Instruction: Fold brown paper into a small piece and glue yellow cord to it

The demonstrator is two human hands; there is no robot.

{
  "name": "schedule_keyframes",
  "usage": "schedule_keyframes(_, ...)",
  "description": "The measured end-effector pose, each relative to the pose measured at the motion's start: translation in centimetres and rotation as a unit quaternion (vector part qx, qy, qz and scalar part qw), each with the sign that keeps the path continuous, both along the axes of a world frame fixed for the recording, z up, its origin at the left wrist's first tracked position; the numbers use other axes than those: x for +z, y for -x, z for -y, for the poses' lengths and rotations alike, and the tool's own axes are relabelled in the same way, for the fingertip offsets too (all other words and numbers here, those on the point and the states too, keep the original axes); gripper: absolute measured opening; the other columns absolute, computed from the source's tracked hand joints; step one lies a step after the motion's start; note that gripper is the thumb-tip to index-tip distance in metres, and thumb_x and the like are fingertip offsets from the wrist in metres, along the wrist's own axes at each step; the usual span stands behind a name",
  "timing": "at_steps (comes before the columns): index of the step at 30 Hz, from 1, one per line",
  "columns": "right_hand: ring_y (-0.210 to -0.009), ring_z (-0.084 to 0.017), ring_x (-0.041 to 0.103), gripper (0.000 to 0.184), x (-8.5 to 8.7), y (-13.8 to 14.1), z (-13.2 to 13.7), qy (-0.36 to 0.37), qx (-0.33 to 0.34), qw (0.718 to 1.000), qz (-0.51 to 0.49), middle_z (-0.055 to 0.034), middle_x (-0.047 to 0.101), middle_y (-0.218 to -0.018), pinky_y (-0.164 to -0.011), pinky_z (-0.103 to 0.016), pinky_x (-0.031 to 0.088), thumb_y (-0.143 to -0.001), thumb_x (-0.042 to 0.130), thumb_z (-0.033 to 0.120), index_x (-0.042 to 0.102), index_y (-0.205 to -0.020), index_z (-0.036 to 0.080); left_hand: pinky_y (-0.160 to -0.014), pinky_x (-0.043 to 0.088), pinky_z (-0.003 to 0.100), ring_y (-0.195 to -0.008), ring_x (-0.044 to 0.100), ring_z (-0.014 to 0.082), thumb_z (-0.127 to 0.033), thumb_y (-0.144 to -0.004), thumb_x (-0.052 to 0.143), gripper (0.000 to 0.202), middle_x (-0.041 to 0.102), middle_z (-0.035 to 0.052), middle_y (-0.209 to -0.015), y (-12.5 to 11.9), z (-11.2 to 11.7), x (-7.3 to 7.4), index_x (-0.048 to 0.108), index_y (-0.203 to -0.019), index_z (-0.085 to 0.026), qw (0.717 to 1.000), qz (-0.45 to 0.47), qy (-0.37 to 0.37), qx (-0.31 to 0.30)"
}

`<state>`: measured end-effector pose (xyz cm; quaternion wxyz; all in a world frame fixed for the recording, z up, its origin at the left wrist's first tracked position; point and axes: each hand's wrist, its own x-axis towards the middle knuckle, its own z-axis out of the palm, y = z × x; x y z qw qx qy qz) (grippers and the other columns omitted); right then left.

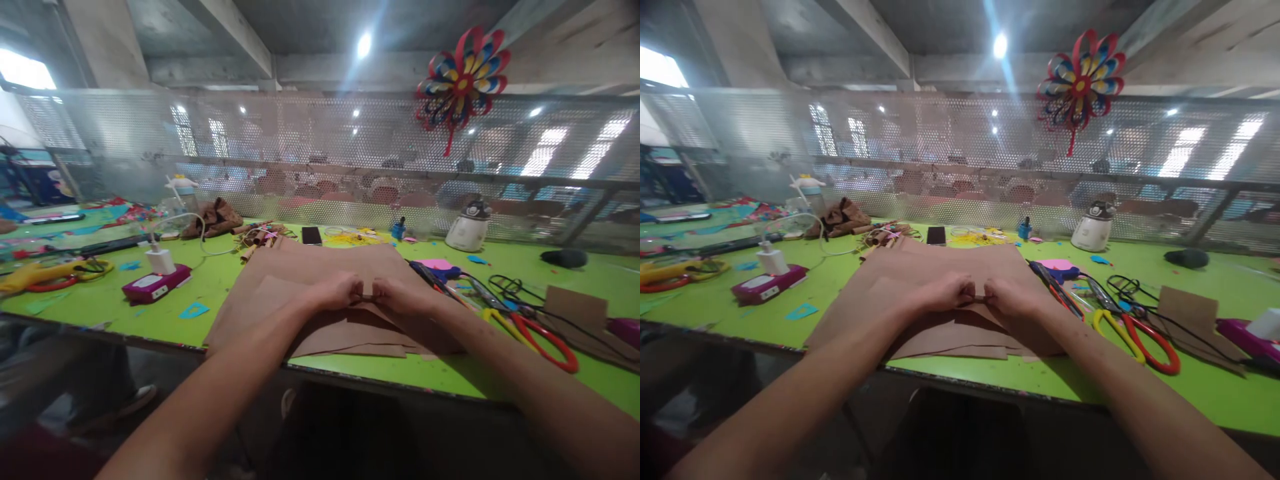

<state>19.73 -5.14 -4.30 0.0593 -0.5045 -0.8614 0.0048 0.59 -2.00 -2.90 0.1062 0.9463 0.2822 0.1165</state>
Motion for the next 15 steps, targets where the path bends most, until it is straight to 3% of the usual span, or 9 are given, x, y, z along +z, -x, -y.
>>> schedule_keyframes(5, -0.067, -0.015, 0.05, 0.014, -0.5, -1.3, 0.7, -0.003, 0.007, 0.998, -0.059, -0.0046, 0.06, -0.075, -0.059, -0.024, 0.034, -0.082, 0.043, 0.021, 0.057, -0.078, 0.017, -0.05, 0.027, 0.021, -0.052, 0.041, 0.0093, -0.013, -0.069, 0.049, 0.014, 0.057, 0.0007, -0.059, -0.2, 0.3, 0.4, 0.063, -0.068, -0.013, 1.0, -0.017, 0.008, 0.004)
schedule_keyframes(15, -0.07, -0.015, 0.05, 0.012, 1.0, -1.6, 2.4, -0.009, 0.0, 0.999, -0.032, -0.005, 0.06, -0.08, -0.06, -0.024, 0.033, -0.082, 0.044, 0.018, 0.056, -0.079, 0.017, -0.053, 0.031, 0.022, -0.057, 0.046, 0.0114, -0.011, -0.066, 0.048, 0.018, 0.06, 0.0026, -0.064, 0.4, 0.2, 0.4, 0.065, -0.071, -0.015, 1.0, -0.016, -0.002, 0.0)
